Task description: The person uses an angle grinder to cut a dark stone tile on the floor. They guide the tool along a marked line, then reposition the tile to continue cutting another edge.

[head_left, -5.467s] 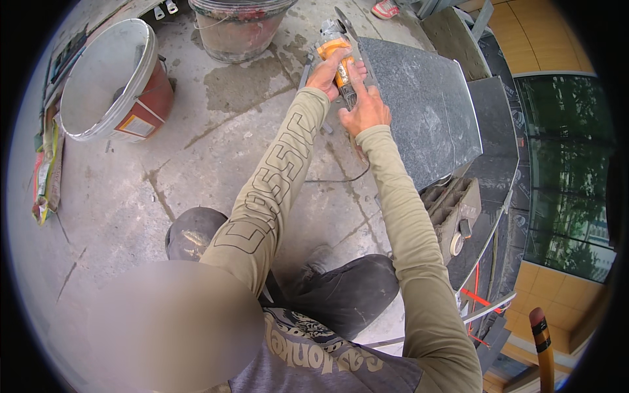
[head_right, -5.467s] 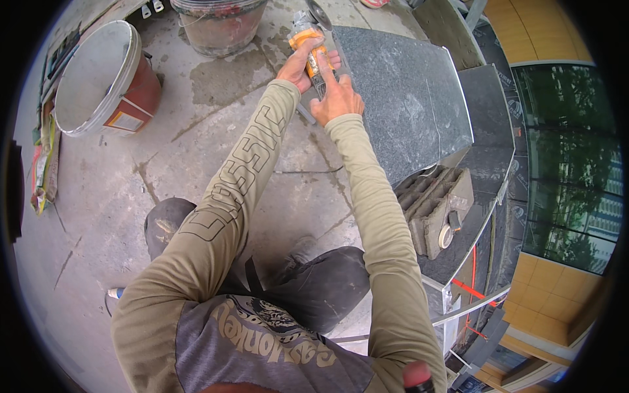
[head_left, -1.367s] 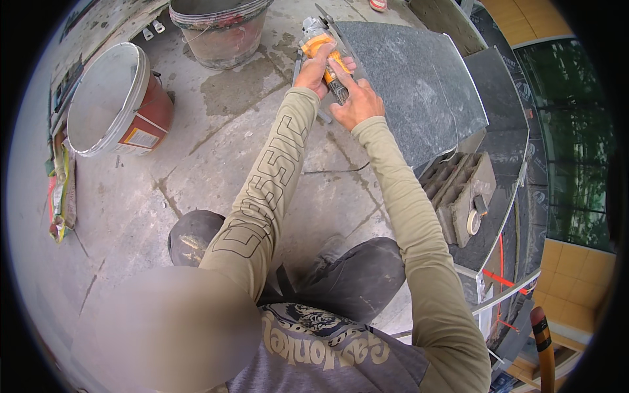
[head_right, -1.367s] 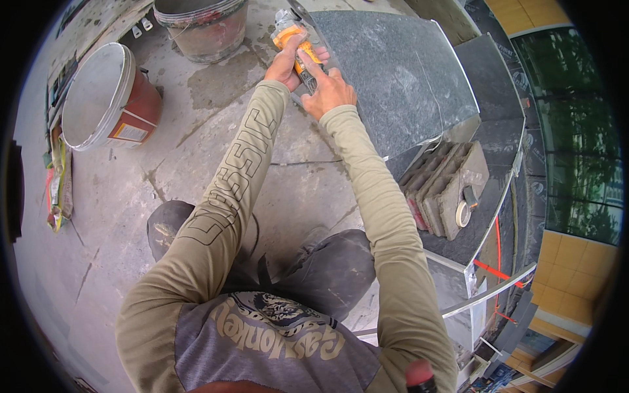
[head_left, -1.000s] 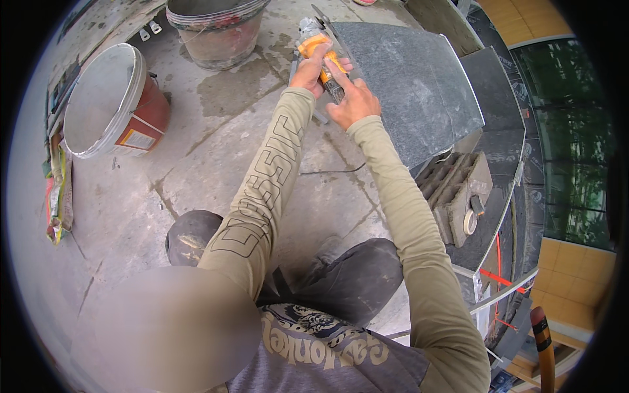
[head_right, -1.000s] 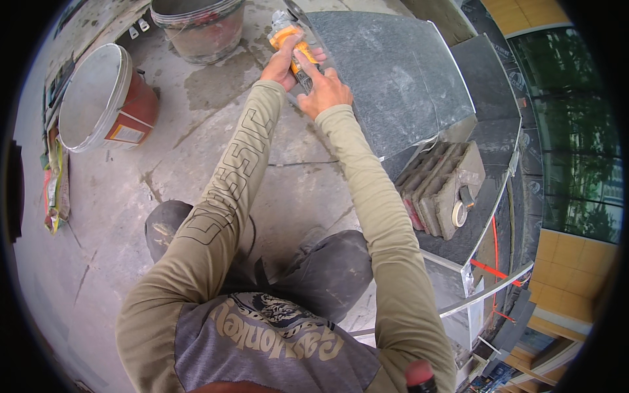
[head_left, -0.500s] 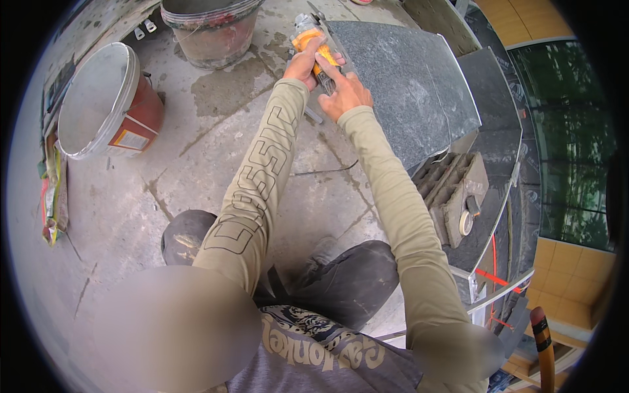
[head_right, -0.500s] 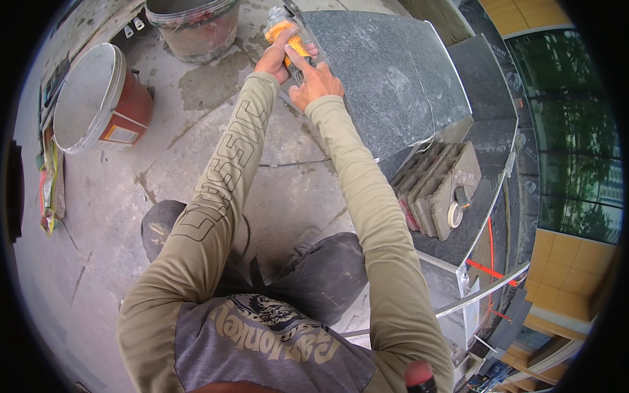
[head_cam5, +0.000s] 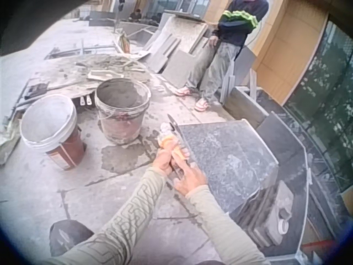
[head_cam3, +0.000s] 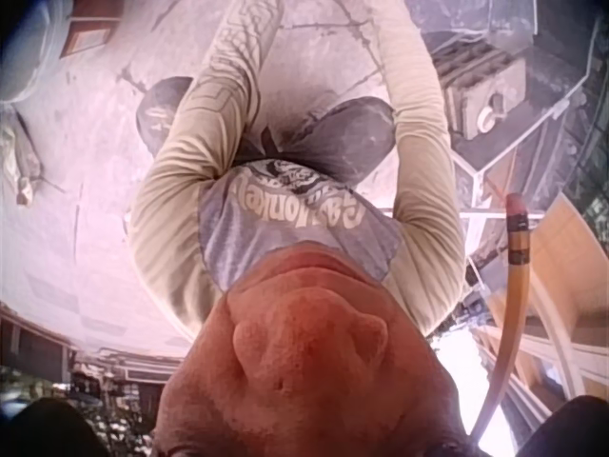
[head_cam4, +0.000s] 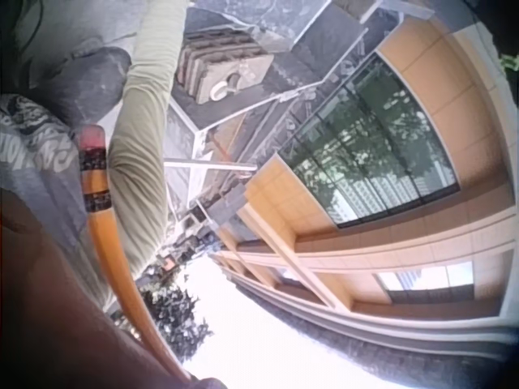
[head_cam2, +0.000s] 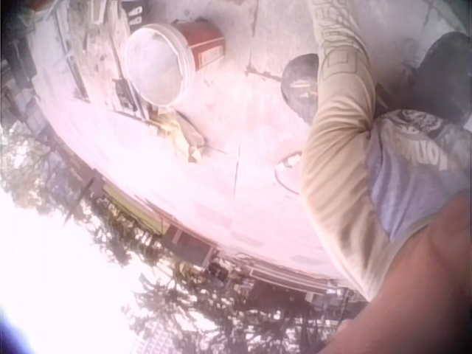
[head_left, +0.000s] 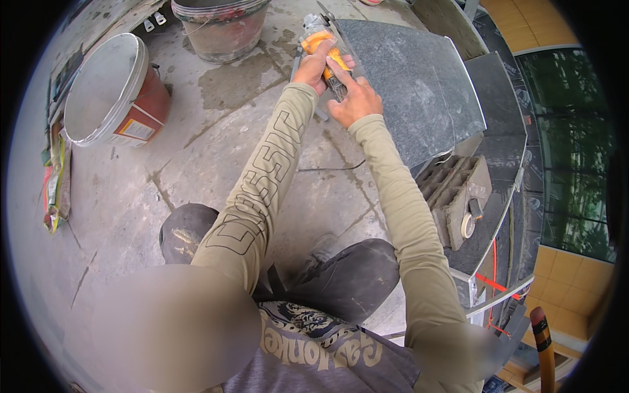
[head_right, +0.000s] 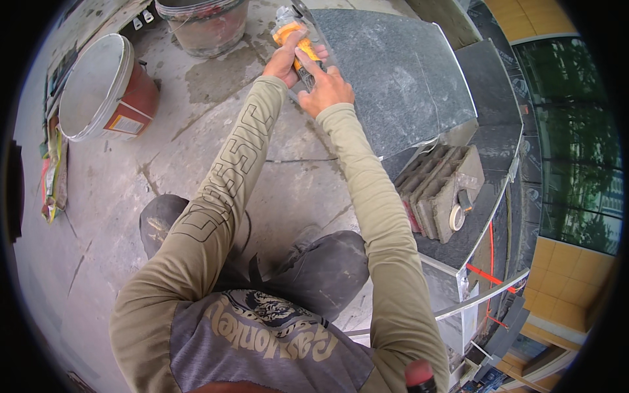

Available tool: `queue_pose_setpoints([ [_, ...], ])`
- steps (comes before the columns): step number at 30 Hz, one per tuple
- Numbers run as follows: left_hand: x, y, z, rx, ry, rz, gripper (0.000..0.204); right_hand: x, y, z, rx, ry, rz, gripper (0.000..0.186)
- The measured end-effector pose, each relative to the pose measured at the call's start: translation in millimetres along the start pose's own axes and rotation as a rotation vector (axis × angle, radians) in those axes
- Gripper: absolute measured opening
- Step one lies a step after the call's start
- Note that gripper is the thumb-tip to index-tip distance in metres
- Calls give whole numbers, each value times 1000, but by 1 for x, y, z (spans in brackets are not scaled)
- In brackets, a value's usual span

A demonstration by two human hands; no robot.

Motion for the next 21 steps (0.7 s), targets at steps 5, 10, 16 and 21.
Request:
queue_pose_setpoints([
  [5, 3, -2, 0, 0, -3, -5, 52, 3, 4, -5, 7, 49, 12, 93],
  [10, 7, -3, 0, -8, -14, -17, 53, 5, 6, -5, -9, 46, 18, 95],
  [16, 16, -1, -4, -7, -24, -13, 54, 13, 8, -6, -7, 65, 31, 95],
  [21, 15, -2, -4, -5, -22, -2, 55, 13, 7, -5, -10, 67, 25, 96],
])
Point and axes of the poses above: each hand's wrist, its own x-axis away from the middle knuckle, its own z-axis out of the back of the hand, y = z × x, the point moved 1 cm from there along -x, towards the middle knuckle, and after that the axes turned 8 degrees about -z, right-handed, at the moved point
